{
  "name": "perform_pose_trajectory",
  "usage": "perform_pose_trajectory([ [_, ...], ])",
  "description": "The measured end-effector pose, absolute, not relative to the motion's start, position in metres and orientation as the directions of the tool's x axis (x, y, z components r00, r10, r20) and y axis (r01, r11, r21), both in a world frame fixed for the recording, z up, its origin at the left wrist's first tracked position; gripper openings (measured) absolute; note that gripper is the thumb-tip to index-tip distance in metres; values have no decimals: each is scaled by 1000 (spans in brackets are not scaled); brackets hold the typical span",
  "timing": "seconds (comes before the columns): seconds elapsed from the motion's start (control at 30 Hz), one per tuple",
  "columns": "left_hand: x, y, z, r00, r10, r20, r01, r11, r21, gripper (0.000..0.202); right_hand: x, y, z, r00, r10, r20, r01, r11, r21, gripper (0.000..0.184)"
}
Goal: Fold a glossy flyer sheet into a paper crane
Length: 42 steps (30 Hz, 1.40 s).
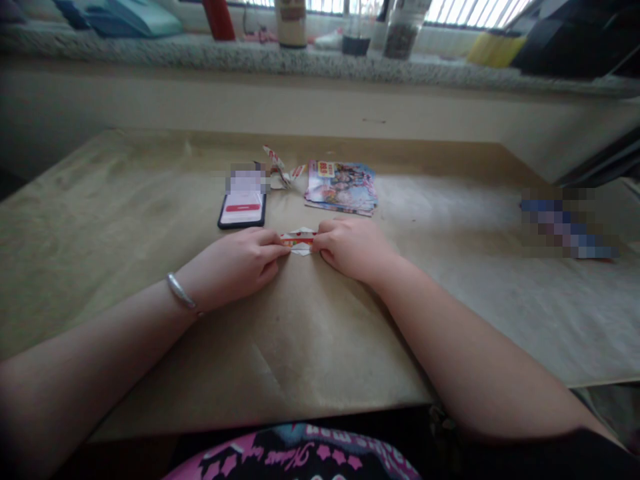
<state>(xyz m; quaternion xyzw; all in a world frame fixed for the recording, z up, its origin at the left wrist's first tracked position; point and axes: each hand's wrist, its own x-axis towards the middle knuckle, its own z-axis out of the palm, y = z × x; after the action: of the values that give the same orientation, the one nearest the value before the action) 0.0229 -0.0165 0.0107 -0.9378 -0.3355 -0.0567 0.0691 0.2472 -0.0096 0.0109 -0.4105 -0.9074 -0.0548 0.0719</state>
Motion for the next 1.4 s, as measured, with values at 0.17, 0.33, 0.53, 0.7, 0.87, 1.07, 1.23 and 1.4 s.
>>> perform_pose_trajectory([
  [0.17, 22, -17, 12, 756, 636, 156, 652, -754, -82, 32, 248, -8, 9, -673, 713, 196, 736, 673, 78, 24],
  [0.33, 20, -17, 12, 726, 668, 166, 683, -728, -60, 33, 251, -8, 11, -694, 695, 189, 712, 701, 40, 25],
  [0.53, 19, -16, 13, 731, 666, 149, 680, -727, -89, 32, 254, -9, 13, -685, 709, 166, 723, 690, 34, 24],
  [0.7, 18, -16, 14, 729, 669, 145, 683, -725, -85, 31, 254, -9, 12, -670, 724, 165, 737, 676, 24, 24],
  [0.87, 21, -18, 14, 722, 676, 144, 690, -717, -94, 30, 249, -11, 13, -672, 721, 167, 733, 680, 16, 23],
  [1.07, 19, -18, 11, 748, 637, 184, 659, -746, -95, 29, 243, -10, 6, -622, 744, 244, 755, 653, -66, 22],
  [1.23, 18, -13, 7, 750, 627, 209, 651, -757, -64, 26, 243, -6, -2, -540, 787, 299, 757, 609, -237, 23],
  [1.4, 18, -9, 5, 731, 643, 226, 666, -745, -32, 26, 242, -6, -6, -560, 780, 277, 755, 619, -217, 33],
])
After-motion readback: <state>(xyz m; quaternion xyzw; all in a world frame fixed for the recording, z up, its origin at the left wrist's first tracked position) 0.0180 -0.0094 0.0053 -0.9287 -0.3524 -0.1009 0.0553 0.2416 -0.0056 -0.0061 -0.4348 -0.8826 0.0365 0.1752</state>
